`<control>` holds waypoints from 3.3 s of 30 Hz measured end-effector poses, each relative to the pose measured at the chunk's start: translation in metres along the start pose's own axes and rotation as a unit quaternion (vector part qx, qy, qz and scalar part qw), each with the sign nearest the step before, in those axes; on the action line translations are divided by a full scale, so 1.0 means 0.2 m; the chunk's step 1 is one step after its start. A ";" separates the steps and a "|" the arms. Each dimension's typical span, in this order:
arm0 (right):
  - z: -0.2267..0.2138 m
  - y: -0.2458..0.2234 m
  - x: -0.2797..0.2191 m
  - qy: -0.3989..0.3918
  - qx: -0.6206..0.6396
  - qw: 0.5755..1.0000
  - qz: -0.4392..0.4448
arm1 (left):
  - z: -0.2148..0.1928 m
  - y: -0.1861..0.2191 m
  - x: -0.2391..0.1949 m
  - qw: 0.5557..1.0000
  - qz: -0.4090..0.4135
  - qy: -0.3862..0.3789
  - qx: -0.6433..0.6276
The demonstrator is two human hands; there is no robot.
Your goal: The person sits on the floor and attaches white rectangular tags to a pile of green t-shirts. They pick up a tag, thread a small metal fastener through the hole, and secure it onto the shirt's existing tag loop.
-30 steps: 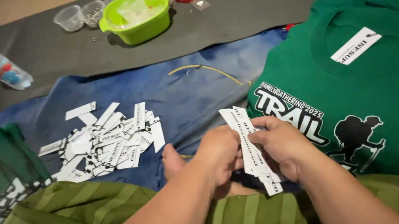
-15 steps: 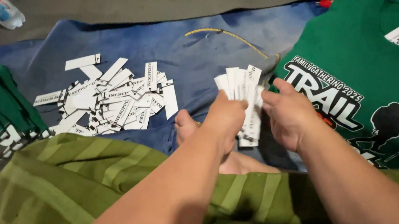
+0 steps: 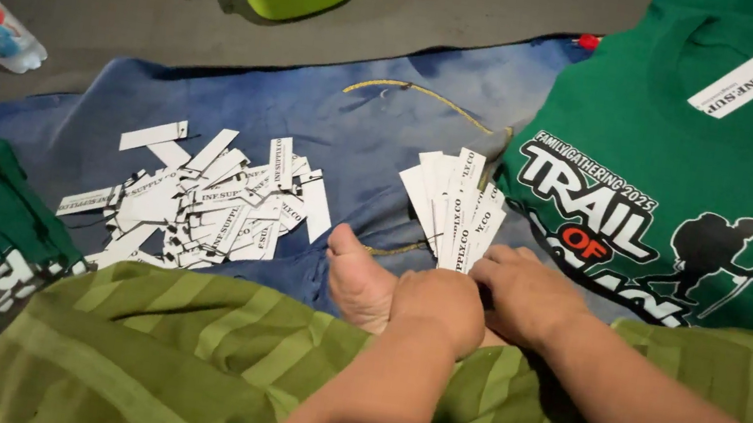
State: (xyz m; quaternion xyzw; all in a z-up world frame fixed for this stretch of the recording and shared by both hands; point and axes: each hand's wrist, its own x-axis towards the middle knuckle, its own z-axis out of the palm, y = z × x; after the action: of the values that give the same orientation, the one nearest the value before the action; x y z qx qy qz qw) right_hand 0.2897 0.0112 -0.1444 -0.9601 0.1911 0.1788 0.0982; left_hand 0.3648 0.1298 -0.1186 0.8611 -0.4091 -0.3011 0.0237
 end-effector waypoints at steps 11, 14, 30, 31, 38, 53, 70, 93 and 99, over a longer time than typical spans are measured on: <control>-0.07 -0.01 -0.02 -0.011 -0.004 1.000 0.017 | -0.15 0.10 -0.16 0.992 -0.058 -0.032 -0.105; -0.09 0.02 -0.04 -0.004 -0.023 1.000 -0.002 | -0.19 0.15 -0.24 0.988 -0.056 -0.048 -0.135; 0.03 -0.01 -0.08 -0.011 -0.066 0.997 0.025 | -0.20 0.14 -0.28 0.998 0.041 -0.051 -0.006; 0.04 -0.01 -0.08 -0.011 -0.068 0.997 0.024 | -0.21 0.13 -0.29 0.998 0.040 -0.050 -0.008; -0.01 0.10 -0.11 -0.121 -0.109 0.976 0.143 | -0.29 0.18 -0.33 0.998 0.021 -0.058 0.003; -0.14 0.00 -0.12 -0.288 -0.185 0.922 0.181 | -0.09 -0.05 -0.17 0.998 -0.017 -0.052 -0.031; -0.12 0.07 0.07 0.092 0.242 0.948 0.187 | -0.12 -0.10 -0.02 0.773 -0.191 0.122 -0.593; -0.33 -0.04 0.01 0.118 0.184 0.969 0.114 | 0.10 -0.20 0.16 0.565 -0.090 0.010 -0.820; -0.48 -0.17 -0.11 0.200 0.308 0.924 0.108 | 0.01 -0.18 0.08 0.595 -0.080 -0.015 -0.799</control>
State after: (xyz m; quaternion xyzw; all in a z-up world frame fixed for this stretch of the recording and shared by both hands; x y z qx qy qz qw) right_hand 0.3143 0.0256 -0.0449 -0.8718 0.3551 -0.0746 0.3291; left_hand 0.3961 0.1422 -0.1392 0.5220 0.0659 -0.5214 0.6718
